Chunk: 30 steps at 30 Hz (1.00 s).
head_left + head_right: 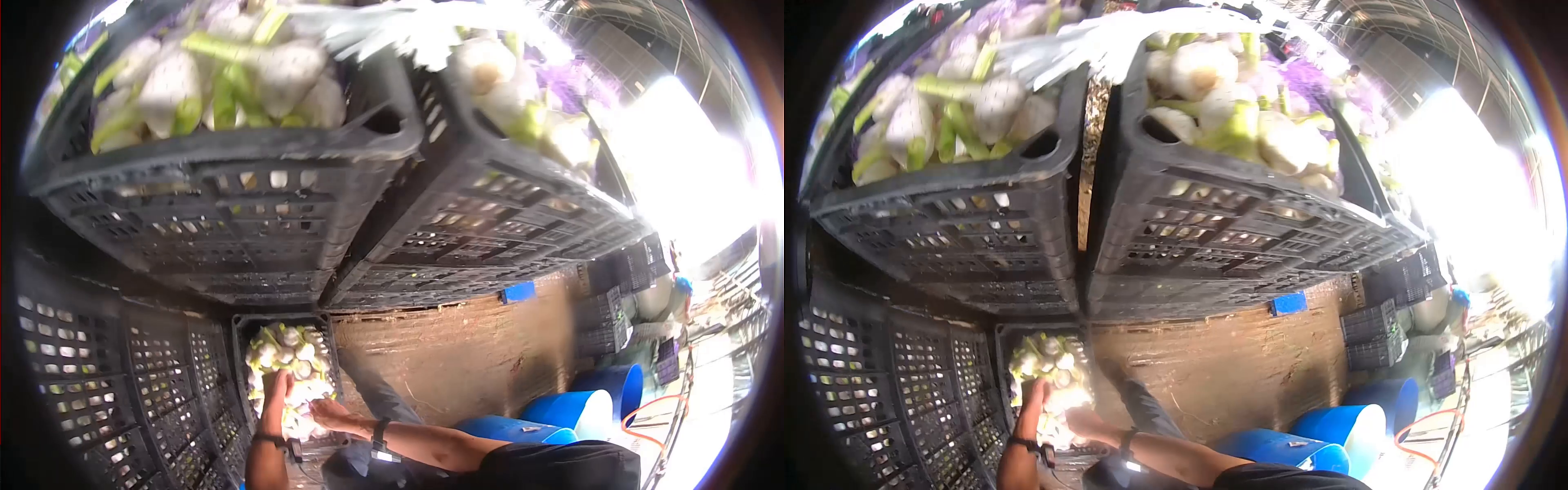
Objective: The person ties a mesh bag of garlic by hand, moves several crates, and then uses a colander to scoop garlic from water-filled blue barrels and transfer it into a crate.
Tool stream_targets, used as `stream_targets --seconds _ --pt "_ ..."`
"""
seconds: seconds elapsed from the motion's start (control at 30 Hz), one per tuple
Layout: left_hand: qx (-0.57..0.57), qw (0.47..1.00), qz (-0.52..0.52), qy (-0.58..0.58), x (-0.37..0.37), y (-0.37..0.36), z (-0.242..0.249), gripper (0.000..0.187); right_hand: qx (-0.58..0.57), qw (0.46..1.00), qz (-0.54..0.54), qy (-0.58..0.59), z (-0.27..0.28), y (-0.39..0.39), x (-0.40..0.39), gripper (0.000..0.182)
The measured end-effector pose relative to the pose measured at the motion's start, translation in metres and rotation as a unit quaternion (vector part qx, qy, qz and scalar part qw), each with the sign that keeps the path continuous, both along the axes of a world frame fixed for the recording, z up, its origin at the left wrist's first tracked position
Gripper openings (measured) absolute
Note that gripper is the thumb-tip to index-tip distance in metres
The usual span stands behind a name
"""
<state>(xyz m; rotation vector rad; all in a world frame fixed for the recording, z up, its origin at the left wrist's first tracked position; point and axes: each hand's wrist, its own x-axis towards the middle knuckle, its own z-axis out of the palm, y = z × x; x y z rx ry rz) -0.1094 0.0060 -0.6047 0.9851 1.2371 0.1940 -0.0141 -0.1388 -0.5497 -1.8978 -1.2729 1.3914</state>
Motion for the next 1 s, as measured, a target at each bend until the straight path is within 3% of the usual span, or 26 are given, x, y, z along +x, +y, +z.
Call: stream_targets --seconds 0.03,0.07,0.1,0.2,0.23,0.33,0.4,0.5,0.57,0.6,0.67,0.7,0.73,0.77,0.8,0.87,0.93,0.97,1.0 --pt "-0.034 0.993 0.112 0.003 -0.015 -0.005 0.014 0.030 -0.073 0.986 -0.041 0.143 0.008 0.005 0.009 0.026" --pt "-0.072 0.972 0.225 0.006 -0.031 -0.022 0.013 0.031 -0.068 0.986 -0.043 0.149 -0.010 -0.005 0.013 0.026" --pt "-0.067 0.972 0.225 0.013 -0.036 -0.045 0.022 0.031 -0.058 0.943 -0.079 0.319 -0.030 -0.018 0.018 0.029" --pt "0.024 0.949 0.306 0.070 -0.029 -0.125 0.058 0.029 -0.124 0.845 -0.192 0.483 0.048 -0.038 0.036 0.030" --pt "0.216 0.949 0.203 0.109 -0.046 -0.149 0.016 0.028 -0.073 0.820 -0.215 0.526 0.065 -0.043 0.035 0.030" --pt "0.280 0.920 0.070 0.264 -0.050 -0.164 0.008 0.025 -0.113 0.772 -0.268 0.564 0.067 -0.046 0.029 0.029" --pt "0.290 0.864 -0.025 0.410 -0.047 -0.165 0.010 0.020 -0.137 0.753 -0.292 0.573 0.061 -0.043 0.026 0.029" --pt "0.292 0.892 0.068 0.337 -0.049 -0.165 0.012 0.020 -0.156 0.738 -0.312 0.578 0.053 -0.037 0.022 0.029" --pt "0.354 0.835 0.046 0.418 -0.029 -0.166 0.057 0.023 -0.165 0.731 -0.323 0.578 0.049 -0.034 0.020 0.029" --pt "0.354 0.834 0.045 0.420 -0.028 -0.167 0.056 0.023 -0.169 0.729 -0.329 0.577 0.047 -0.033 0.020 0.029" --pt "0.373 0.837 0.054 0.397 -0.027 -0.175 0.041 0.025 -0.176 0.723 -0.339 0.575 0.041 -0.030 0.020 0.029" --pt "0.310 0.910 0.163 0.221 -0.038 -0.181 0.011 0.025 -0.178 0.722 -0.349 0.570 0.037 -0.029 0.018 0.029" --pt "0.230 0.930 0.284 0.048 -0.048 -0.186 -0.018 0.025 -0.183 0.722 -0.359 0.562 0.036 -0.028 0.016 0.030" --pt "0.129 0.935 0.320 0.085 -0.040 -0.186 0.000 0.025 -0.191 0.725 -0.372 0.547 0.032 -0.028 0.014 0.030" --pt "0.028 0.928 0.352 0.122 -0.035 -0.183 0.010 0.024 -0.206 0.737 -0.372 0.526 0.038 -0.026 0.015 0.029" --pt "0.001 0.924 0.368 0.103 -0.031 -0.177 0.017 0.024 -0.237 0.756 -0.369 0.485 0.054 -0.021 0.017 0.028" --pt "-0.085 0.885 0.439 0.130 -0.020 -0.168 0.046 0.019 -0.156 0.799 -0.209 0.543 0.066 -0.040 0.039 0.042" --pt "-0.107 0.831 0.540 -0.080 -0.043 -0.183 -0.034 0.025 -0.106 0.806 -0.135 0.566 0.074 -0.051 0.049 0.049" --pt "-0.124 0.813 0.529 -0.210 -0.047 -0.189 -0.055 0.035 -0.094 0.802 -0.111 0.579 0.071 -0.043 0.050 0.046"
